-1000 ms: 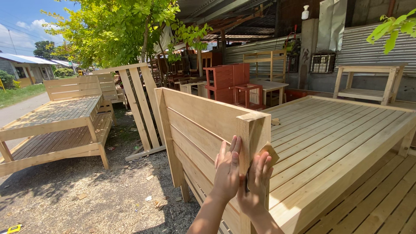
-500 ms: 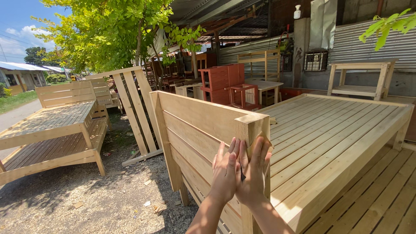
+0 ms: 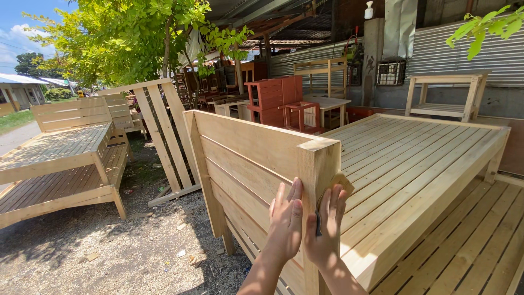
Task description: The person sands the wooden post and frame of an unfinished bed headboard outdoors, rubbing sandpaper along the vertical post and edges by hand. They steady the frame with one hand while sanding different sides of the post and adjacent rails.
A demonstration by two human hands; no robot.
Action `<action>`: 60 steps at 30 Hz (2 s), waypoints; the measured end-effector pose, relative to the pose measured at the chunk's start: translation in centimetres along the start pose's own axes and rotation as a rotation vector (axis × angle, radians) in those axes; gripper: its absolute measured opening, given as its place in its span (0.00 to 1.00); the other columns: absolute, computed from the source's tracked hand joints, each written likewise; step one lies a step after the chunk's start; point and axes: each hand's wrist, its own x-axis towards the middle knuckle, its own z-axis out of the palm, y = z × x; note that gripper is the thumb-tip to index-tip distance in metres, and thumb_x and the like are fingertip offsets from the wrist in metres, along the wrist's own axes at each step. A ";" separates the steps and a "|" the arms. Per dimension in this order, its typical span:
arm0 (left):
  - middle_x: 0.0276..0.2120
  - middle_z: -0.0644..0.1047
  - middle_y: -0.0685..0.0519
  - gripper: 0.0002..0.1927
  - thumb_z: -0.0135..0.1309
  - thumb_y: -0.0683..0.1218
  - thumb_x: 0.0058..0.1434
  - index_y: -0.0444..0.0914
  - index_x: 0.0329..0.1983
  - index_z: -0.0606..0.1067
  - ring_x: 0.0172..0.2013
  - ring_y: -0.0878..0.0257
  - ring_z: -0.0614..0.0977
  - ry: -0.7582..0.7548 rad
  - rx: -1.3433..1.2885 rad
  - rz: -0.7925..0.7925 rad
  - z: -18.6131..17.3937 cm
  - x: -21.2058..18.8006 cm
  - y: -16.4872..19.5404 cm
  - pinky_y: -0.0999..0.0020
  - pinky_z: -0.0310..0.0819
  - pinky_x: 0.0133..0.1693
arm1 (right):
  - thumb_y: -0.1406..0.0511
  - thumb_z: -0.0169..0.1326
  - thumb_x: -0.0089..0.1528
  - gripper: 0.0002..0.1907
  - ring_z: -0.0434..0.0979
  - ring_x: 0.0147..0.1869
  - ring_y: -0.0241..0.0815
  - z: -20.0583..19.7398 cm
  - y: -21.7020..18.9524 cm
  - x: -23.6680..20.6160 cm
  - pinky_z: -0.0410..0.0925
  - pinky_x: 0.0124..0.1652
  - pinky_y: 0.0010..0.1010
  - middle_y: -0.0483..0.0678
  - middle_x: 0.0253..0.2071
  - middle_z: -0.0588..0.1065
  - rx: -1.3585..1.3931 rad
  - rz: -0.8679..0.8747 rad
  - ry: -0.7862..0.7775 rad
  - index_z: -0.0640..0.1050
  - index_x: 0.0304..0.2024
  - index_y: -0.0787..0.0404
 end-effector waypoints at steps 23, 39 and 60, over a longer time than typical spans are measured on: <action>0.74 0.61 0.56 0.38 0.15 0.63 0.70 0.44 0.74 0.63 0.76 0.47 0.46 -0.056 -0.126 -0.153 -1.3 0.8 1.3 0.53 0.35 0.71 | 0.59 0.40 0.72 0.37 0.30 0.83 0.73 1.7 1.0 8.9 0.35 0.73 0.70 0.68 0.80 0.38 -0.192 -0.048 -0.039 0.44 0.78 0.68; 0.79 0.52 0.47 0.35 0.15 0.60 0.75 0.39 0.75 0.59 0.78 0.44 0.45 -0.097 0.082 0.019 1.0 -0.5 0.6 0.50 0.36 0.73 | 0.59 0.45 0.70 0.41 0.33 0.82 0.73 -0.2 1.6 3.3 0.39 0.75 0.60 0.69 0.78 0.36 -0.045 -0.147 -0.032 0.41 0.77 0.65; 0.77 0.55 0.45 0.36 0.19 0.59 0.74 0.32 0.76 0.54 0.76 0.44 0.51 -0.008 -0.111 -0.011 2.6 -2.6 0.0 0.55 0.44 0.72 | 0.64 0.47 0.67 0.40 0.37 0.83 0.72 -0.1 3.0 -9.2 0.43 0.74 0.58 0.71 0.78 0.38 -0.140 0.070 -0.093 0.43 0.74 0.68</action>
